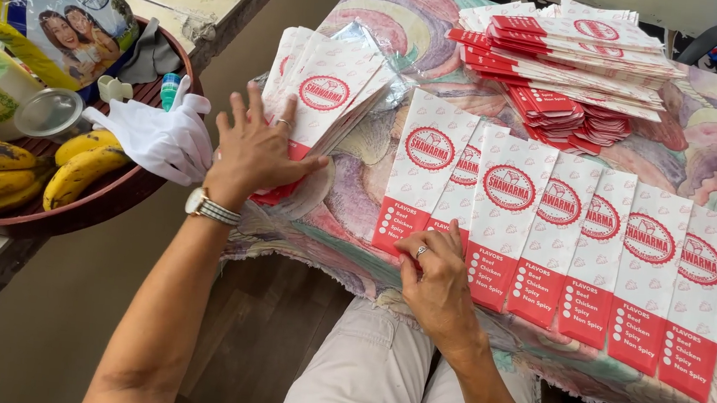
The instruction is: Laying out paper bags in an overlapping pattern and applying glue to the edges for assembly.
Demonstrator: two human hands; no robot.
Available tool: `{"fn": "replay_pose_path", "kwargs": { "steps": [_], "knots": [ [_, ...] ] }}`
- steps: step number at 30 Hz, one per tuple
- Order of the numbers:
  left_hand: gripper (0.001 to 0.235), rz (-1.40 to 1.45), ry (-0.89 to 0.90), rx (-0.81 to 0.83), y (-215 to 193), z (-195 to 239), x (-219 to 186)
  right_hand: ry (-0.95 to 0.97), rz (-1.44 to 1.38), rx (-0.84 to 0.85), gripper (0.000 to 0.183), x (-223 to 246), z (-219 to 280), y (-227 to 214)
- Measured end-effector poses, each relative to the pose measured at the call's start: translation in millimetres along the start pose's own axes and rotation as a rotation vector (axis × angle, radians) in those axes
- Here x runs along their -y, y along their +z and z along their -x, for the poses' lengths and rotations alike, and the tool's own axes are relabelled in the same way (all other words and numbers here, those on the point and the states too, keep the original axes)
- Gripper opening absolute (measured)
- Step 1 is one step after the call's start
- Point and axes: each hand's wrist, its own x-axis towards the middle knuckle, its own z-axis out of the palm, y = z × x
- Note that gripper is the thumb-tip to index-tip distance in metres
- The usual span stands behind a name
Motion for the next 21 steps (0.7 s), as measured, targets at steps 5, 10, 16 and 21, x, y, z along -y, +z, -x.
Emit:
{"fn": "replay_pose_path", "kwargs": {
  "steps": [5, 10, 16, 21],
  "knots": [
    [0.067, -0.123, 0.13, -0.139, 25.5, 2.9, -21.3, -0.073, 0.082, 0.0, 0.014, 4.2, 2.6, -1.5],
    [0.049, -0.016, 0.255, -0.262, 68.6, -16.0, -46.1, -0.088, 0.095, -0.007, 0.014, 1.0, 3.4, -0.2],
    [0.025, -0.076, 0.195, -0.265, 79.2, 0.3, -85.8, -0.084, 0.094, -0.001, 0.014, 4.9, 3.6, -2.3],
    [0.05, 0.102, 0.386, -0.158, 71.6, 12.4, -89.3, -0.086, 0.073, 0.002, 0.014, 0.4, 4.9, -2.1]
  ]
}}
